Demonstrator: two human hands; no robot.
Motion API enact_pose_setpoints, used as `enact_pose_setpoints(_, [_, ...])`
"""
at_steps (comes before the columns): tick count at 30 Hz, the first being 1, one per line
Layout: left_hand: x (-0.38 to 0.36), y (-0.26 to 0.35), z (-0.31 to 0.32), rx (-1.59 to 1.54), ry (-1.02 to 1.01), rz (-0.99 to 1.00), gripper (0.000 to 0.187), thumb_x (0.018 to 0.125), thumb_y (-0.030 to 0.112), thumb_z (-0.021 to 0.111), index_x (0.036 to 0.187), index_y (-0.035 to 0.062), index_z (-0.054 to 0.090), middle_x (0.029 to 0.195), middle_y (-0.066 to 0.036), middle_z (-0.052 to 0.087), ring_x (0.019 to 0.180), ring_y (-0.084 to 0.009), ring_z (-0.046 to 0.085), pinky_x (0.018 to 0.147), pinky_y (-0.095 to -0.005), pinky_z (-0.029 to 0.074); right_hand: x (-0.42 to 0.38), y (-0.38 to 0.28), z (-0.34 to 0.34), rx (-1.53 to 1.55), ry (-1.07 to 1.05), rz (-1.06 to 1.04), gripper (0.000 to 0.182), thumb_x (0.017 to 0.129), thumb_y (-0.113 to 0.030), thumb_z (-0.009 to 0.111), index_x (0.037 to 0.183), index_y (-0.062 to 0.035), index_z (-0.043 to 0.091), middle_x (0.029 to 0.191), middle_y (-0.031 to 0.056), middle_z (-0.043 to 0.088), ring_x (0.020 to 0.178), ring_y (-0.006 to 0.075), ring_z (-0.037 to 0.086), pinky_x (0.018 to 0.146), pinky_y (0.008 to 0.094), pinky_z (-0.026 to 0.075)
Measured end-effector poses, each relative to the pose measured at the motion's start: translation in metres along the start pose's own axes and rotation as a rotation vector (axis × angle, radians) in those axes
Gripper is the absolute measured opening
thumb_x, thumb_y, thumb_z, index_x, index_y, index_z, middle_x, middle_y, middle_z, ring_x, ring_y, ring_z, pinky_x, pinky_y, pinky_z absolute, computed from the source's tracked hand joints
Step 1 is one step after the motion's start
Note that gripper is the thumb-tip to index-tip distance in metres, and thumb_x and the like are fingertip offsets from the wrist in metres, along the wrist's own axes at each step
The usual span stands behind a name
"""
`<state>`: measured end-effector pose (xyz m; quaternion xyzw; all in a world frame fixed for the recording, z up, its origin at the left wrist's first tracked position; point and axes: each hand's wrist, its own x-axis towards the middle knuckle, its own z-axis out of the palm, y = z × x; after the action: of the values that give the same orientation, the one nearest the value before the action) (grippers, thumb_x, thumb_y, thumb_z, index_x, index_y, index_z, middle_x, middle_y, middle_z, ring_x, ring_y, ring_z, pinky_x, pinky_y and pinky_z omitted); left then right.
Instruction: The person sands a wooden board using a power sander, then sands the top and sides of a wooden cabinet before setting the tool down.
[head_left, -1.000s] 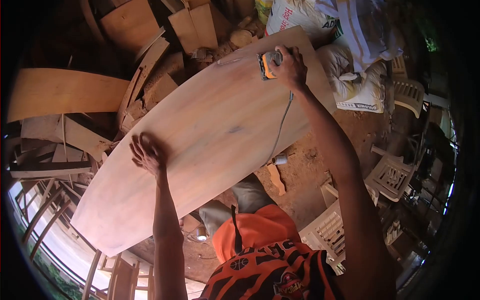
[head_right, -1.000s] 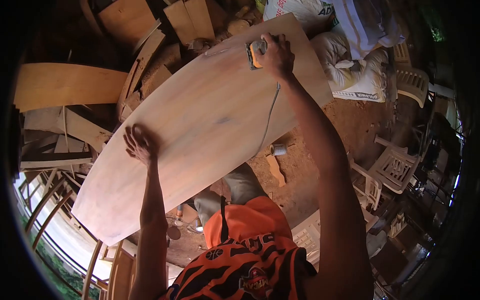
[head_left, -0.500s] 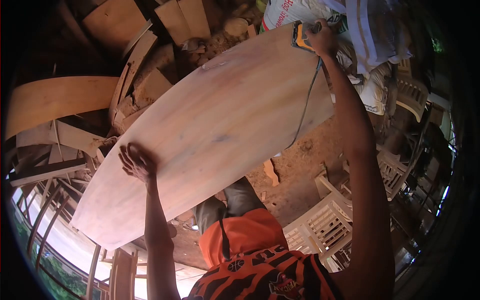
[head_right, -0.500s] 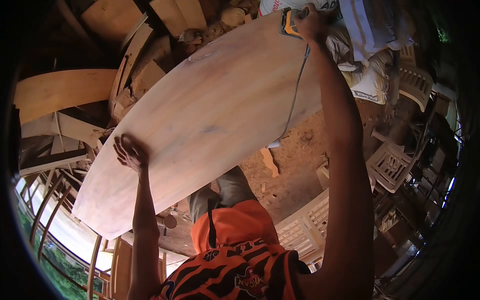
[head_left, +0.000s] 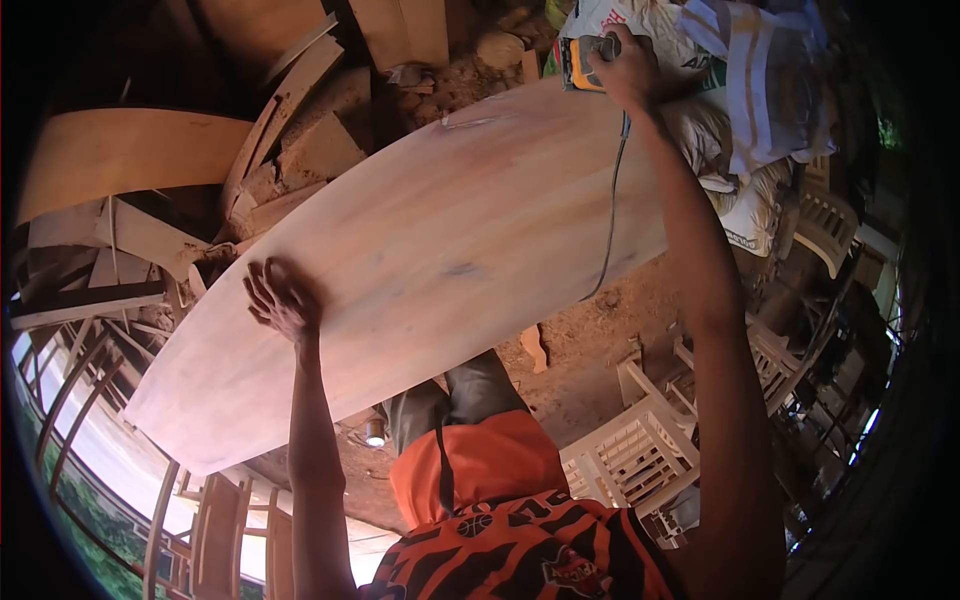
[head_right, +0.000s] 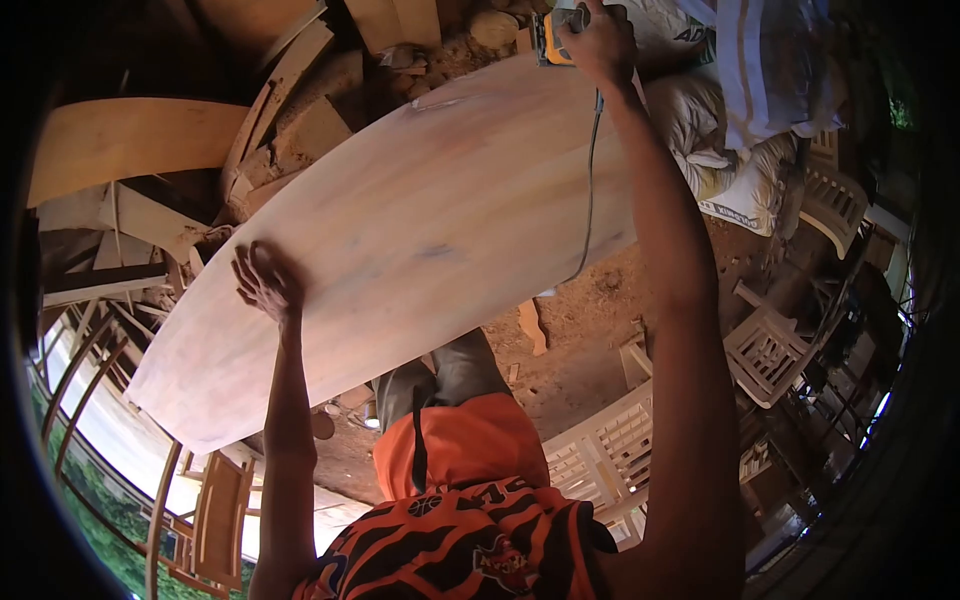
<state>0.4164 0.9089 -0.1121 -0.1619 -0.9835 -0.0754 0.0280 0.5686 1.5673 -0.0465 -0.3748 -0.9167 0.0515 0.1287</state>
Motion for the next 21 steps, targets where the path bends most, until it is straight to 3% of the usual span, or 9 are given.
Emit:
enact_pose_setpoints(10, [-0.001, 0.000, -0.002, -0.047, 0.001, -0.011, 0.053, 0.105, 0.040, 0.055, 0.156, 0.0285, 0.051, 0.173, -0.003, 0.037, 0.162, -0.0324, 0.026, 0.122, -0.0688, 0.018, -0.054, -0.165, -0.012, 0.040, -0.103, -0.071, 0.044, 0.086, -0.033, 0.078, 0.127, -0.0236, 0.066, 0.113, 0.0150, 0.063, 0.107, 0.0402, 0.067, 0.086, 0.0521, 0.058])
enact_pose_setpoints(12, [-0.001, 0.001, -0.002, -0.062, 0.007, -0.028, 0.052, 0.104, 0.039, 0.058, 0.155, 0.0304, 0.051, 0.172, -0.002, 0.038, 0.162, -0.0321, 0.027, 0.123, -0.0688, 0.018, -0.066, -0.197, -0.007, 0.090, -0.107, -0.104, 0.045, 0.084, -0.035, 0.079, 0.126, -0.0227, 0.067, 0.125, 0.0145, 0.063, 0.110, 0.0415, 0.067, 0.087, 0.0534, 0.060])
enact_pose_setpoints(16, [-0.001, 0.000, -0.003, -0.127, 0.013, -0.059, 0.052, 0.102, 0.035, 0.061, 0.153, 0.0326, 0.054, 0.172, -0.002, 0.037, 0.162, -0.0297, 0.026, 0.125, -0.0678, 0.017, -0.096, -0.262, -0.002, 0.137, -0.113, -0.191, 0.040, 0.086, -0.030, 0.078, 0.124, -0.0222, 0.067, 0.122, 0.0123, 0.061, 0.111, 0.0386, 0.066, 0.084, 0.0524, 0.060])
enact_pose_setpoints(21, [-0.006, -0.003, -0.011, -0.276, -0.015, -0.088, 0.070, 0.092, 0.025, 0.070, 0.157, 0.0337, 0.048, 0.173, 0.003, 0.034, 0.163, -0.0263, 0.024, 0.128, -0.0651, 0.010, -0.143, -0.356, 0.003, 0.181, -0.142, -0.242, 0.040, 0.087, -0.030, 0.077, 0.125, -0.0211, 0.067, 0.122, 0.0143, 0.062, 0.109, 0.0408, 0.067, 0.085, 0.0537, 0.059])
